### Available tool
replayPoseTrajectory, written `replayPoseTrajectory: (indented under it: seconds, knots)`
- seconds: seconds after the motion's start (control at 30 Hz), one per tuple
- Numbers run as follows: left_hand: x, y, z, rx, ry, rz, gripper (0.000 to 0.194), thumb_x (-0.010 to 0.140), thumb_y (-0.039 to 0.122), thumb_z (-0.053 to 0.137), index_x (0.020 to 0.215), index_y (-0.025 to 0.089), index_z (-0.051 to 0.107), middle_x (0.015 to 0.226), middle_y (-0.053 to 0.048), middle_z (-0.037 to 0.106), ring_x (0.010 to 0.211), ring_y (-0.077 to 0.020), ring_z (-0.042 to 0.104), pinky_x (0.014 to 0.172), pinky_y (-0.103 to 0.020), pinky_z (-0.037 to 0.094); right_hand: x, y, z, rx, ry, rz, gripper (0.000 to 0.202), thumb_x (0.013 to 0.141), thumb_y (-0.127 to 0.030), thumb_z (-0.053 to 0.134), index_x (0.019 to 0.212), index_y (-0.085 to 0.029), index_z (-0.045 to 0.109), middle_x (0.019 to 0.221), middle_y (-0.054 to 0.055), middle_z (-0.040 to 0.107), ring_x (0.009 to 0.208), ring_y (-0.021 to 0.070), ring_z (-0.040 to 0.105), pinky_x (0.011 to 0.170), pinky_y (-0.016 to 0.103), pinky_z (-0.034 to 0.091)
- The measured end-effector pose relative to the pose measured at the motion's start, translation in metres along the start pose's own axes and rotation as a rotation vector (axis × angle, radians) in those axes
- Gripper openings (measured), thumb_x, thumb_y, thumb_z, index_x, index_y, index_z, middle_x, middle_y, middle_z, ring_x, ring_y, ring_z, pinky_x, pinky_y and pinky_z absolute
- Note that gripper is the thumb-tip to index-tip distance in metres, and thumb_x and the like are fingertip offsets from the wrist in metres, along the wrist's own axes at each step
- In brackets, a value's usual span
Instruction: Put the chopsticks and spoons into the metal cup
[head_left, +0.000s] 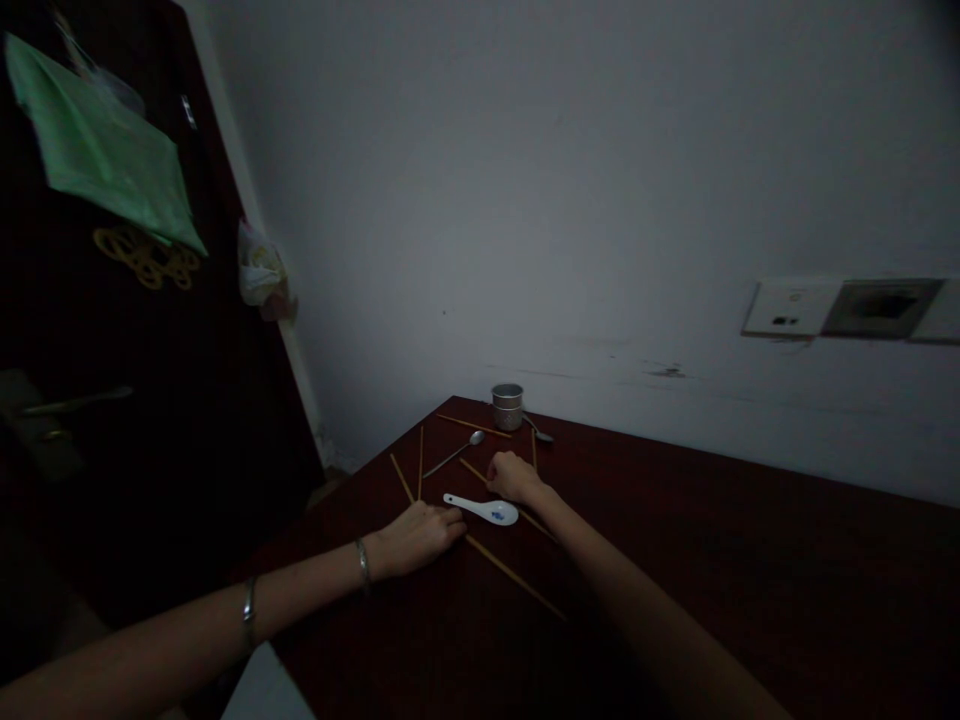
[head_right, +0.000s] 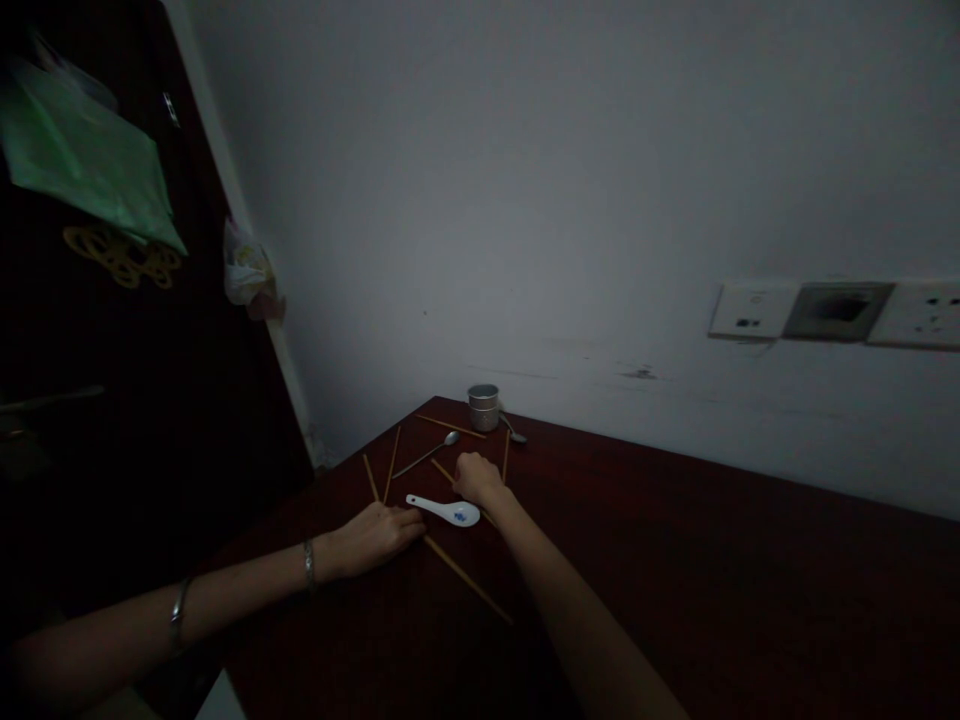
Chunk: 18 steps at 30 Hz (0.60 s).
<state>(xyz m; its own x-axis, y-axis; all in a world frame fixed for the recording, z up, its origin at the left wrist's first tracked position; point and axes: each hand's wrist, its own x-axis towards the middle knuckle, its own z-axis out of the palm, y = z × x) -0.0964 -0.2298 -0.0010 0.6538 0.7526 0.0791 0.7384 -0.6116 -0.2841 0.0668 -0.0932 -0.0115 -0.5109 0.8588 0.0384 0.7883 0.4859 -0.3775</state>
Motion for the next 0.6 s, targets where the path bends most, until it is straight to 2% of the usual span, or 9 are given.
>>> replayPoseTrajectory:
  seconds: [0.17,0.37,0.47,0.6]
  knots:
    - [0.003,-0.001,-0.002,0.106,-0.014,0.102,0.01,0.086,0.011,0.041,0.085,0.015,0.05,0.083,-0.004,0.059,0.064,-0.0136,0.059,0.053,-0.024,0.045,-0.005,-0.003,-0.003,-0.036,0.017,0.015,0.017,0.065,-0.018,0.06,0.08,-0.021,0.069,0.091,0.008,0.068,0.084,0.0227,0.064,0.065,0.027,0.044]
    - [-0.003,-0.004,-0.005,0.173,0.085,0.171,0.009,0.087,0.013,0.04,0.086,0.015,0.049,0.081,-0.004,0.057,0.063,-0.0131,0.056,0.051,-0.024,0.044,-0.008,0.004,-0.019,0.059,0.085,0.047,0.019,0.063,-0.023,0.064,0.082,-0.021,0.069,0.092,0.007,0.067,0.084,0.0205,0.062,0.064,0.025,0.042]
    - [-0.006,-0.005,-0.015,0.204,0.159,0.209,0.014,0.088,0.014,0.037,0.09,0.014,0.051,0.08,-0.005,0.057,0.064,-0.0131,0.055,0.051,-0.023,0.043,-0.013,0.012,-0.036,0.165,0.146,0.063,0.015,0.063,-0.022,0.063,0.076,-0.019,0.069,0.082,0.005,0.068,0.076,0.0176,0.062,0.06,0.023,0.041]
    - [-0.003,-0.004,-0.037,0.271,0.22,0.27,0.02,0.09,0.012,0.033,0.096,0.013,0.052,0.083,-0.007,0.058,0.067,-0.013,0.056,0.051,-0.022,0.043,-0.029,0.028,-0.059,0.416,0.22,0.081,0.009,0.063,-0.019,0.062,0.068,-0.015,0.068,0.063,0.002,0.065,0.059,0.0118,0.058,0.052,0.019,0.04]
